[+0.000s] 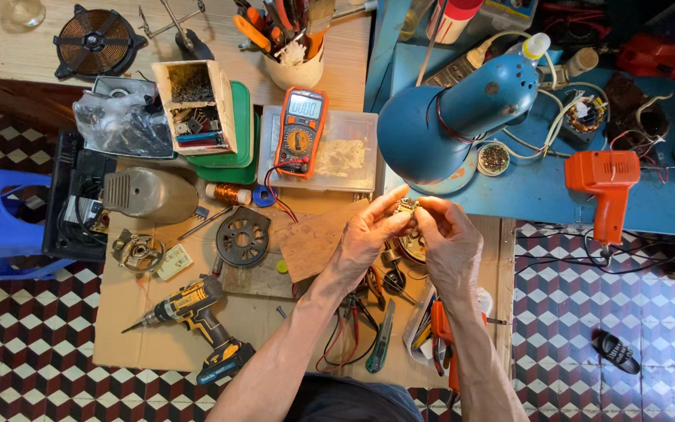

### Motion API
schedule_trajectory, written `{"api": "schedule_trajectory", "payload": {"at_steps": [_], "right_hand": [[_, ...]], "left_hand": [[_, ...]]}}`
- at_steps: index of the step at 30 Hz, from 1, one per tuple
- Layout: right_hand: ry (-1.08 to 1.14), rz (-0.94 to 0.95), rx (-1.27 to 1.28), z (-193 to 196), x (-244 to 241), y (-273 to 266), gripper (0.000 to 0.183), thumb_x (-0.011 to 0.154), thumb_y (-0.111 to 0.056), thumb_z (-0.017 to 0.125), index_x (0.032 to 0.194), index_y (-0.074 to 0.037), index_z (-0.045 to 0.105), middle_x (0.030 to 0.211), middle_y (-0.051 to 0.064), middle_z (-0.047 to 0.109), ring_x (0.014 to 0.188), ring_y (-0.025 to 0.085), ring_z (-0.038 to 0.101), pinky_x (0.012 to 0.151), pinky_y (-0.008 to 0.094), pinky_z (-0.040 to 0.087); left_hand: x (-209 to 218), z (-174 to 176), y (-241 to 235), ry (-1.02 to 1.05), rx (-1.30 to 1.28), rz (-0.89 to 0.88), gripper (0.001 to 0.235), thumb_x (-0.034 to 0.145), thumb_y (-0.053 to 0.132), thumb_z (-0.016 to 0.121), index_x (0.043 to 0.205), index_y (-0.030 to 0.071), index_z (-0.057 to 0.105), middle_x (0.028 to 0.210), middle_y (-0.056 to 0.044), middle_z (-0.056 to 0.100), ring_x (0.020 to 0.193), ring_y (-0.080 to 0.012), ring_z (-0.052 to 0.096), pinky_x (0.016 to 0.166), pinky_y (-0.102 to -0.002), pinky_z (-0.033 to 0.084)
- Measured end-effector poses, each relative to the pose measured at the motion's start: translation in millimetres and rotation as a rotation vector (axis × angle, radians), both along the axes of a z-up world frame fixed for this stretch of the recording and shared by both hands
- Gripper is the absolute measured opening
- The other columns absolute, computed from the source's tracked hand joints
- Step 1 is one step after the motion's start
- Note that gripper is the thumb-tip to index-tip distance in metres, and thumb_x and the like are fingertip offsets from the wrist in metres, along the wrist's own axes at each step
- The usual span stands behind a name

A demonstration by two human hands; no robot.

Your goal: The person holds a small electronic component and uses a heat gun to apply heat to its surface. The person repeatedly adjusts the component and directs the heat gun at different spots on the component.

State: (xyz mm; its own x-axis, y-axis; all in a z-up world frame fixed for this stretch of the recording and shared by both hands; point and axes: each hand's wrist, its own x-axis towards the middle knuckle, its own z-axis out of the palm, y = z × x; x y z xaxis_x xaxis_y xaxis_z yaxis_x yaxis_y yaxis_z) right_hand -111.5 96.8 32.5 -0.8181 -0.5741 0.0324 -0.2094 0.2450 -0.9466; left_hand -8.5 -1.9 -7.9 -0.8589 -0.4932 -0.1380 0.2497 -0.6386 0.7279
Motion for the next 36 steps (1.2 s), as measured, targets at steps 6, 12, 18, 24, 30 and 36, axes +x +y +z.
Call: {"api": "schedule_trajectory", "payload": {"at_steps": [6, 12, 18, 24, 30, 36], "right_hand": [[-0.054, 0.001, -0.011, -5, -7, 1, 0.017, 0.097, -0.004, 0.069, 0.113, -0.001, 0.073, 0.095, 0.004, 0.076, 0.079, 0.005, 0.068, 0.068, 0.018, 0.053], [-0.165, -0.01, -0.065, -11, -9, 0, 0.018, 0.097, -0.002, 0.068, 0.114, 0.002, 0.071, 0.098, 0.007, 0.077, 0.084, 0.007, 0.071, 0.074, 0.019, 0.057], [-0.197, -0.007, -0.103, -15, -9, -1, 0.018, 0.097, -0.002, 0.067, 0.115, 0.001, 0.07, 0.101, 0.008, 0.077, 0.087, 0.007, 0.071, 0.076, 0.019, 0.057], [-0.109, 0.003, -0.018, -8, -6, 0, 0.017, 0.097, -0.003, 0.067, 0.113, 0.0, 0.07, 0.098, 0.01, 0.078, 0.083, 0.009, 0.073, 0.073, 0.019, 0.059], [-0.141, 0.015, -0.053, -8, -6, 3, 0.017, 0.098, -0.002, 0.066, 0.115, 0.0, 0.07, 0.098, 0.01, 0.077, 0.083, 0.01, 0.073, 0.072, 0.02, 0.059], [-0.19, 0.032, -0.094, -11, -8, 4, 0.018, 0.099, -0.002, 0.065, 0.116, 0.002, 0.069, 0.098, 0.011, 0.077, 0.083, 0.011, 0.073, 0.073, 0.021, 0.06]], "left_hand": [[-7, -10, -2, -0.001, 0.058, 0.023, 0.051, 0.1, 0.017, 0.065, 0.145, -0.001, 0.048, 0.124, -0.011, 0.067, 0.107, -0.0136, 0.067, 0.097, -0.029, 0.054], [-7, -13, -3, 0.014, 0.071, 0.019, 0.048, 0.101, 0.017, 0.066, 0.143, 0.0, 0.051, 0.123, -0.009, 0.067, 0.108, -0.0131, 0.066, 0.098, -0.03, 0.055], [-6, -14, -4, 0.012, 0.083, 0.008, 0.046, 0.102, 0.016, 0.063, 0.144, 0.0, 0.052, 0.123, -0.008, 0.067, 0.106, -0.0128, 0.066, 0.098, -0.029, 0.054], [-3, -14, -7, 0.031, 0.131, -0.041, 0.048, 0.106, 0.017, 0.058, 0.151, 0.0, 0.05, 0.123, -0.009, 0.068, 0.108, -0.0125, 0.067, 0.099, -0.028, 0.055], [-2, -7, -4, 0.024, 0.127, -0.03, 0.049, 0.104, 0.017, 0.058, 0.15, 0.0, 0.049, 0.126, -0.01, 0.068, 0.109, -0.014, 0.068, 0.1, -0.029, 0.055], [-2, 2, -2, 0.029, 0.087, -0.001, 0.049, 0.103, 0.016, 0.062, 0.147, -0.002, 0.05, 0.126, -0.011, 0.067, 0.11, -0.0163, 0.068, 0.101, -0.031, 0.055]]}}
